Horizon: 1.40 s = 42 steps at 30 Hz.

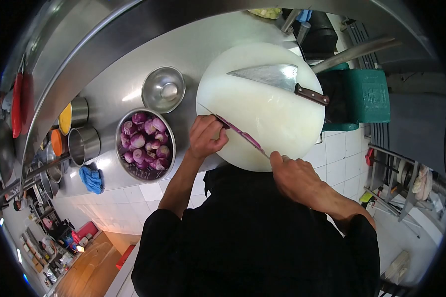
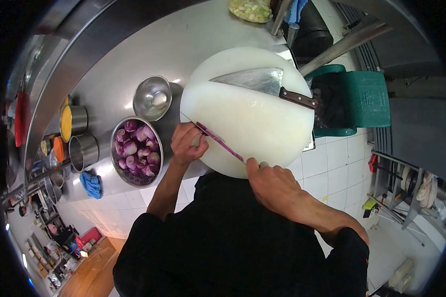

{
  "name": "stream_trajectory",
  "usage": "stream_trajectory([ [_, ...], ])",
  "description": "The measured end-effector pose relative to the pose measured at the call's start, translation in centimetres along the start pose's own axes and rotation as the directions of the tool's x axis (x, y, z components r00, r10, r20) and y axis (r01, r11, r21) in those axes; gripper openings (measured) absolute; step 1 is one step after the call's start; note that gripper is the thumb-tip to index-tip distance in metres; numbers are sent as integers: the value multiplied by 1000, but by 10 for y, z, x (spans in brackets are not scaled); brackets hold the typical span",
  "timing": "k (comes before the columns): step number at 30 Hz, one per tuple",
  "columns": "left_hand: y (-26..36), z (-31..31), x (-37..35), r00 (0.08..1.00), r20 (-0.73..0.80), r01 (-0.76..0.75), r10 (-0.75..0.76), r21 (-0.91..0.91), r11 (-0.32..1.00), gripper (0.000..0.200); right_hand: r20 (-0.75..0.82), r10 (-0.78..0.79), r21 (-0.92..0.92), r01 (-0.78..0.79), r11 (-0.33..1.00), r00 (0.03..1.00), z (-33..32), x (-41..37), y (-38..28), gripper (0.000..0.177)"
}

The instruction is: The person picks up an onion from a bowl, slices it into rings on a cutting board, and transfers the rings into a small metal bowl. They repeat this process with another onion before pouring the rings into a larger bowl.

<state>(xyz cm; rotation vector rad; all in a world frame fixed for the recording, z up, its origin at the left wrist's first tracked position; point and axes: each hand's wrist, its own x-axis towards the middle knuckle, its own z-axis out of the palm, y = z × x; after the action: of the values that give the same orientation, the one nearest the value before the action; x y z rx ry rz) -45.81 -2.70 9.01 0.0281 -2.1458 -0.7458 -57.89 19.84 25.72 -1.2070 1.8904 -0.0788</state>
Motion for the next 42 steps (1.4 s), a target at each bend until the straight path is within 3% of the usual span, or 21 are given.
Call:
stream_trajectory([
  [18,-3,1,-8,999,-37,34,-34,-12,999,26,-105,-42,45,47,998,994,36,44,13,18],
  [21,-3,3,-10,999,-44,22,-22,-6,1000,28,-96,36,33,-33,999,995,42,54,22,18],
  [27,-1,3,5,1000,8,-7,6,63,998,31,-108,-86,266,112,957,990,23,49,75,24],
  [29,3,0,10,976,188,94,-110,96,991,30,-183,-18,210,57,976,983,14,41,87,24],
  [31,4,-2,11,963,225,130,-149,97,987,33,-337,-19,97,54,994,941,9,33,101,22],
  [33,6,-9,11,945,269,167,-188,100,981,36,-382,15,32,-3,999,924,-4,20,103,20],
  [35,13,-20,12,861,339,372,-378,86,924,45,-468,-2,5,5,1000,884,-7,8,102,20],
  [38,34,-33,9,827,264,498,-496,66,865,50,-614,-30,-52,-3,999,789,1,-1,104,21],
  [39,41,-32,12,830,267,492,-490,64,868,50,-675,-42,-82,-18,996,736,3,-2,106,23],
  [41,63,-20,24,941,298,130,-159,116,985,49,-719,-87,-171,-53,984,689,7,4,109,23],
  [42,78,-11,38,922,374,70,-101,97,993,53,-751,-139,-254,-87,963,646,7,7,108,24],
])
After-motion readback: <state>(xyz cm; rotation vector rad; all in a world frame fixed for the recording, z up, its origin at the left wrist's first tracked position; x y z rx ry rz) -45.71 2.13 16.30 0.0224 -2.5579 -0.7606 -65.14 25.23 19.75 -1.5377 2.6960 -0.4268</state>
